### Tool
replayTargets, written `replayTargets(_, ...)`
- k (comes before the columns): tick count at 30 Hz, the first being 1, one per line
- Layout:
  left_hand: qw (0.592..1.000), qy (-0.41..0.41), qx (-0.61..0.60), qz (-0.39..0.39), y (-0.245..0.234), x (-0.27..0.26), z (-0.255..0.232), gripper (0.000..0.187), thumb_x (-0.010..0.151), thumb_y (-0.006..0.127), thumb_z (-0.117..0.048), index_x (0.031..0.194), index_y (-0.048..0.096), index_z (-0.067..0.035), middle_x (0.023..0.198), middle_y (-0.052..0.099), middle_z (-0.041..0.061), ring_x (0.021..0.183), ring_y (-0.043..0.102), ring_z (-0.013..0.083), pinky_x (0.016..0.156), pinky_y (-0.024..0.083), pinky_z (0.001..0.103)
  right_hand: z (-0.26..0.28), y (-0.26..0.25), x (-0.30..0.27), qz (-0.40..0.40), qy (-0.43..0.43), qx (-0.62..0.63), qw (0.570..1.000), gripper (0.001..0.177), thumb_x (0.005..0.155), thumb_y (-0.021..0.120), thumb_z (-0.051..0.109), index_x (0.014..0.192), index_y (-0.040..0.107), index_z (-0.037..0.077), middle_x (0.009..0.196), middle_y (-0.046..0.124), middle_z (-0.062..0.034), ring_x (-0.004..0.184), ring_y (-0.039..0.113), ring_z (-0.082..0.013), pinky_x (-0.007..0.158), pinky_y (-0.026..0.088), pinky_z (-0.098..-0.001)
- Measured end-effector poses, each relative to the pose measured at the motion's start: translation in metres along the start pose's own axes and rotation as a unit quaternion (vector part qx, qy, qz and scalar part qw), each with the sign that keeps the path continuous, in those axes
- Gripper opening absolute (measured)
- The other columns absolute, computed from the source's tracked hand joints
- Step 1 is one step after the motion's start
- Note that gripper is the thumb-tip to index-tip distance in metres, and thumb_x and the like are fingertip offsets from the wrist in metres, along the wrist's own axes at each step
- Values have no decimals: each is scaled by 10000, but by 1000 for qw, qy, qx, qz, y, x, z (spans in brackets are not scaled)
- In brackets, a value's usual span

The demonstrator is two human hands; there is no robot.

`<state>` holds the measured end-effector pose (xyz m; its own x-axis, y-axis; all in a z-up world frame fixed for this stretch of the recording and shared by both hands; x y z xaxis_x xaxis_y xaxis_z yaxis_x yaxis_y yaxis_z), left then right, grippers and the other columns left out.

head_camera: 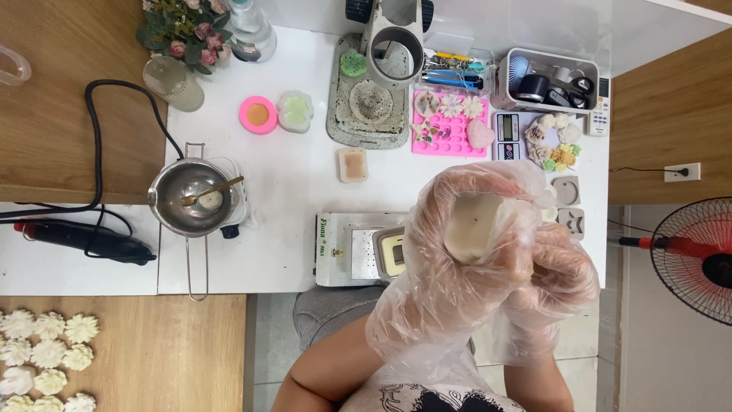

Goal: Trimming and detailing a molded wax flower using a metal sculpting tool.

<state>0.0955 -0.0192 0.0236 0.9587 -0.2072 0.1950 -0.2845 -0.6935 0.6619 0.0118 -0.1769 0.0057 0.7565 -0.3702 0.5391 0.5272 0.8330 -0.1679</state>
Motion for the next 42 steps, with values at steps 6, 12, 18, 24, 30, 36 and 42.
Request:
replayTargets(6, 1000, 9, -18, -6, -2, -3, 4, 247, 1079, 728, -189, 1201, 547, -75, 1193, 607, 45, 1102, 603, 103, 1012, 523, 273, -28, -14, -15, -8, 66, -12, 998, 209, 999, 798, 141, 988, 664, -18, 936, 712, -118, 841, 655, -120, 782, 534, -229)
replayTargets(12, 999, 18, -33, -9, -2, -2, 6, 241, 1101, 718, -204, 1198, 540, -74, 1184, 602, 50, 1095, 592, 91, 1026, 513, 263, -11, -7, -11, 17, -4, -30, 999, 251, 995, 835, 115, 1009, 602, 23, 926, 697, -108, 879, 644, -158, 799, 509, -235)
replayTargets(18, 962, -59, 267, 4, -25, 25, 21, 138, 1050, 530, -122, 1119, 611, -34, 1032, 595, 77, 801, 566, 137, 735, 525, 272, 32, 25, 6, 58, -45, -153, 986, 262, 991, 814, 51, 1057, 563, 90, 890, 710, -65, 824, 697, -138, 797, 543, -261)
replayTargets(24, 804, -230, -546, -40, -37, 14, 94, 458, 1002, 699, -375, 1256, 551, -24, 1086, 583, 87, 987, 631, 189, 821, 575, 282, 52, 65, 29, 106, 52, -210, 971, 336, 871, 818, -31, 1158, 675, 71, 883, 714, -45, 724, 610, -141, 608, 484, -257)
replayTargets(30, 839, -220, -484, -116, -63, 14, 97, 371, 1053, 690, -307, 1254, 526, -41, 1125, 575, 64, 984, 597, 176, 918, 565, 271, 54, 60, 21, 106, -7, -224, 969, 308, 865, 844, 7, 1072, 630, 87, 814, 680, -33, 695, 633, -155, 614, 465, -297)
replayTargets(36, 852, -231, -454, -119, -63, 7, 105, 444, 1005, 706, -365, 1244, 548, -26, 1104, 588, 71, 972, 598, 183, 898, 560, 292, 54, 57, 19, 69, -46, -224, 971, 343, 855, 885, 58, 1037, 597, 96, 811, 665, -50, 700, 651, -184, 629, 481, -308)
replayTargets(42, 855, -214, -456, -123, -66, 11, 101, 466, 971, 689, -396, 1229, 567, -28, 1087, 601, 67, 965, 605, 167, 900, 565, 274, 52, 62, 21, 93, -41, -233, 967, 307, 882, 858, 57, 1072, 617, 77, 874, 704, -54, 740, 687, -191, 639, 507, -303)
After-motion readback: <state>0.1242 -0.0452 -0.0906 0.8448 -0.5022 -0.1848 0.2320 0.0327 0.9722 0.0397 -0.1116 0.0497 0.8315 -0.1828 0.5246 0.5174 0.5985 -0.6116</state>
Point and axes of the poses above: each hand's wrist, its own x-axis towards the middle knuckle, its own y-axis out of the palm, z = x × y, the point moved 10 cm from there along x, towards the middle knuckle
